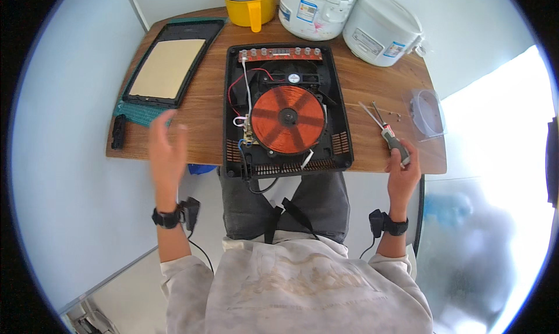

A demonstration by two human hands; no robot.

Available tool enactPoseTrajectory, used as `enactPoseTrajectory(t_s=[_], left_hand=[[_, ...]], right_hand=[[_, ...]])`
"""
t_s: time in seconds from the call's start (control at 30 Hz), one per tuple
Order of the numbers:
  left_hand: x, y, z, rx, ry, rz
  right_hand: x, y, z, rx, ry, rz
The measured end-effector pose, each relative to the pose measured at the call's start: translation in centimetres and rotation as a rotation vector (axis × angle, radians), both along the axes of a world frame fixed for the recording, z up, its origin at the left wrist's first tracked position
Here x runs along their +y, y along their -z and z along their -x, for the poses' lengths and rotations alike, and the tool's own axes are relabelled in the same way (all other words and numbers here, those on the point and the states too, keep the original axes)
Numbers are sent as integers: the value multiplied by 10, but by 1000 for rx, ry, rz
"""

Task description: The person uses a screwdriver to remove screws from the bottom of a black portable induction cooktop. They then flip the device over and remove the top cover to expose the internal fan and circuitry.

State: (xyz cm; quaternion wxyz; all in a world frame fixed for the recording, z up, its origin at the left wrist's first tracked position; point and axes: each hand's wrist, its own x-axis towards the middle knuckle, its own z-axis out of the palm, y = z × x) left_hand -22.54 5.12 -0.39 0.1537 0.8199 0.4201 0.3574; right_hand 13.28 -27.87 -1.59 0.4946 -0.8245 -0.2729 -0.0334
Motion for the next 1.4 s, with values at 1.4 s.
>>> enactPoseTrajectory(t_s=[1.4], left_hand=[[-63, 13, -89, 229, 260, -6]], right_hand=[[27, -65, 12, 32, -326, -90]])
